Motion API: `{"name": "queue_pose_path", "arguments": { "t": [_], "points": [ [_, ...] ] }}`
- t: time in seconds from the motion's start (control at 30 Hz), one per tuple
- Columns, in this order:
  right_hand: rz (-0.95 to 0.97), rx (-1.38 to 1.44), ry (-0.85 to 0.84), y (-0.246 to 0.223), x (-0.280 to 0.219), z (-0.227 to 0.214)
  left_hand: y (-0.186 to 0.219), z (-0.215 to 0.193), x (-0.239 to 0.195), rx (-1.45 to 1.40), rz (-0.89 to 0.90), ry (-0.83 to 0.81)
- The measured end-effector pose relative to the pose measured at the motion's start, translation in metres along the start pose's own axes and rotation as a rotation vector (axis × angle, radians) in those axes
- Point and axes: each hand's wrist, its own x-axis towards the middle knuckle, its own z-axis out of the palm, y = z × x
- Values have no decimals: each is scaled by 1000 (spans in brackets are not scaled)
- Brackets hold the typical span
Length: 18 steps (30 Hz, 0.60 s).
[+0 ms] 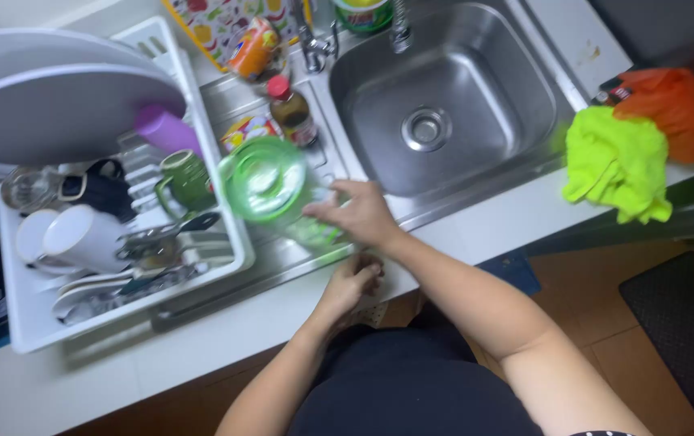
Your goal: Cleaning the kitchen sink, washing various containers, and wiping down the surrounding counter area.
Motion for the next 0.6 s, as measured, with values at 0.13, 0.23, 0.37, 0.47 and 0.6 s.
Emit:
{"name": "queue_pose_path", "arguments": {
  "t": [0.13,0.23,0.37,0.47,0.6],
  "points": [
    [71,25,-76,-9,14,-13,16,37,15,80,-15,11],
    [146,-102,-176,2,25,-31,40,64,35,334,-121,15],
    [-213,-84,-151,9,24,-88,62,93,65,599,-1,-79],
    [-218,57,-37,10,9,-171,94,124,91,688,186,-144],
    [-167,406,332,18,-40,-302,156,204,134,746,683,-62]
  ]
}}
